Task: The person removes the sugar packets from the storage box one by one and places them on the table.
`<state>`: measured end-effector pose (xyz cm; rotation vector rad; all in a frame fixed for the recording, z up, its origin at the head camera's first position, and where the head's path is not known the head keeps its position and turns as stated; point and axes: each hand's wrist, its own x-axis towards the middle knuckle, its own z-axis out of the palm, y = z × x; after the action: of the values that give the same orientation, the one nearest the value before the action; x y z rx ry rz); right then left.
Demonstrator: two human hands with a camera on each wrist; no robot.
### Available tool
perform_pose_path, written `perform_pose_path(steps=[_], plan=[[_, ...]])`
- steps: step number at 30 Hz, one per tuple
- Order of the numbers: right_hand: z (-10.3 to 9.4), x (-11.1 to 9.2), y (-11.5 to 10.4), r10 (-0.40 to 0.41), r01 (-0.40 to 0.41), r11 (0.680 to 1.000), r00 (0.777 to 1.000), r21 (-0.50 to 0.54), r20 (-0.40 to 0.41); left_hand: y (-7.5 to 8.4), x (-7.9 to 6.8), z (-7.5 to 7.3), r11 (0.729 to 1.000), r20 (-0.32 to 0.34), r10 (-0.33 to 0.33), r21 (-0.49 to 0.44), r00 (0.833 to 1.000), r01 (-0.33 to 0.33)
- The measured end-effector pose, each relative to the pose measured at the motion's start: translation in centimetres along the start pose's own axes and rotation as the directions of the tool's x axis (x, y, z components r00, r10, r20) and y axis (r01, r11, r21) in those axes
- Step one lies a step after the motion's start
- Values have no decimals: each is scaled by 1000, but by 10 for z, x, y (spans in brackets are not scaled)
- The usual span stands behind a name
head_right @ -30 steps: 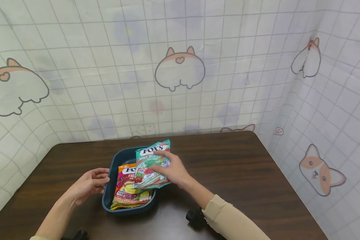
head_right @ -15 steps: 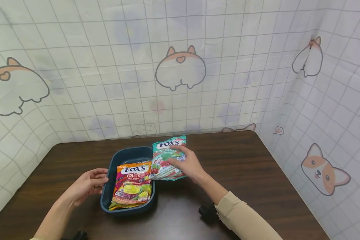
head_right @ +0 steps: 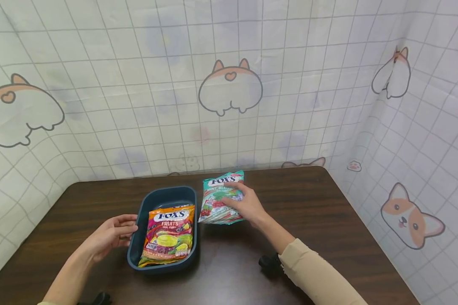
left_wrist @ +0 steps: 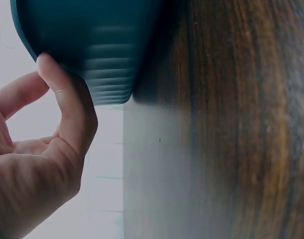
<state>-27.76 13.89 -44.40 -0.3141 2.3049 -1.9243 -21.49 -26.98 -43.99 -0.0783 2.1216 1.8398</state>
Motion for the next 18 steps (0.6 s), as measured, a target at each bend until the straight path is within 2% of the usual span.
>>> perform_pose_path(steps=[2, 5, 8, 12, 18], plan=[[-2, 2, 0, 8, -8, 1000, 1000, -6, 3, 1, -1, 0, 1000, 0, -4, -3, 1000, 4], [-3, -5, -15, 13, -13, 1000, 1000, -15, 7, 2, -1, -1, 1000, 10, -5, -2, 1000, 5], [-4, -3, -13, 9, -9, 999, 1000, -31, 8, 3, 0, -1, 1000, 15, 1, 2, 1000, -1], [-4, 10, 12, -5, 6, 999, 1000, -50, 18, 3, 0, -2, 1000, 19, 16, 14, 1000, -16], [2, 12, 24, -6, 9, 996, 1000, -84, 30, 1, 0, -4, 1000, 19, 15, 20, 1000, -15]])
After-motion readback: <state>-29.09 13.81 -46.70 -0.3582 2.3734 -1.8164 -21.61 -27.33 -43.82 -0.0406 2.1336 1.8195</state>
